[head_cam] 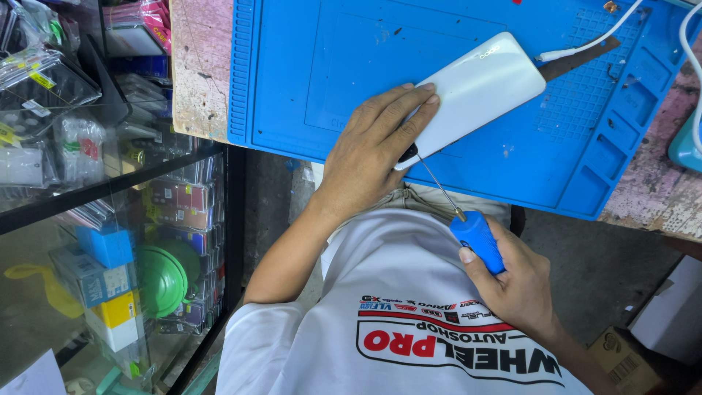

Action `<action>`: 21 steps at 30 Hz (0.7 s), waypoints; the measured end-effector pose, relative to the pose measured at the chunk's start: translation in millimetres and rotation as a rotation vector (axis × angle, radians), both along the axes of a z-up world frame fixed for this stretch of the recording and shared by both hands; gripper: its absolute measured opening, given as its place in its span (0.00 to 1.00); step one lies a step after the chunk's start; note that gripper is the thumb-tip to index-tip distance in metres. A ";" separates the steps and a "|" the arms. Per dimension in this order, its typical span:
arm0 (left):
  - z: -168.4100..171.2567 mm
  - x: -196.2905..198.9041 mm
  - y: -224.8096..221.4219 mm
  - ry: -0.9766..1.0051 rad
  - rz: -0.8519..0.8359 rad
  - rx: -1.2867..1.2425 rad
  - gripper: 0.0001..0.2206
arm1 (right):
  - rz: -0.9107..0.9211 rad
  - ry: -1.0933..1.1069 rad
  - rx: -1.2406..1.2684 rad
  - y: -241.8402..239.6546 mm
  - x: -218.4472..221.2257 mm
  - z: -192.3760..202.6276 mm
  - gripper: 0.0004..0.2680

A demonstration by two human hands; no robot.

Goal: The person disassembles a mobile phone using a small screwdriver and then connects a charger to the internal components.

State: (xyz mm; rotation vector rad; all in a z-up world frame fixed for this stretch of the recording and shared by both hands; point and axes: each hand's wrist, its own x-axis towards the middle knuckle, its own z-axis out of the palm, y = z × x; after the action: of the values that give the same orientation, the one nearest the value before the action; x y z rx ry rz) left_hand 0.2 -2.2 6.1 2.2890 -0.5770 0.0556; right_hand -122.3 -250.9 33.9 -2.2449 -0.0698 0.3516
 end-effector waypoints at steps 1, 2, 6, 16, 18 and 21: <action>0.2 0.1 0.1 -0.003 0.000 -0.003 0.34 | 0.006 -0.003 0.009 0.1 -0.3 -0.3 0.17; 0.2 0.3 0.1 -0.005 0.000 -0.007 0.33 | 0.012 -0.007 0.018 0.1 -0.6 -0.5 0.17; -0.1 0.1 -0.5 -0.015 0.004 -0.005 0.33 | -0.002 -0.001 0.021 -0.9 -0.3 -1.1 0.17; -0.3 1.0 0.1 -0.014 -0.002 -0.004 0.33 | -0.052 0.009 -0.019 -4.5 1.4 -0.8 0.16; -0.2 0.9 0.4 -0.007 -0.005 -0.014 0.33 | -0.058 0.015 -0.019 -5.2 1.5 -0.8 0.16; -1.0 1.5 -1.1 -0.013 0.001 -0.020 0.33 | -0.090 0.053 -0.008 -4.9 3.0 -0.3 0.17</action>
State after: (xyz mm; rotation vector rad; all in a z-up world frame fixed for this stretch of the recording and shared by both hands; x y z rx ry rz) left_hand 1.6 -3.4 5.2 2.2710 -0.5802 0.0769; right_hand -119.3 -255.7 33.6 -2.2373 0.0605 0.3631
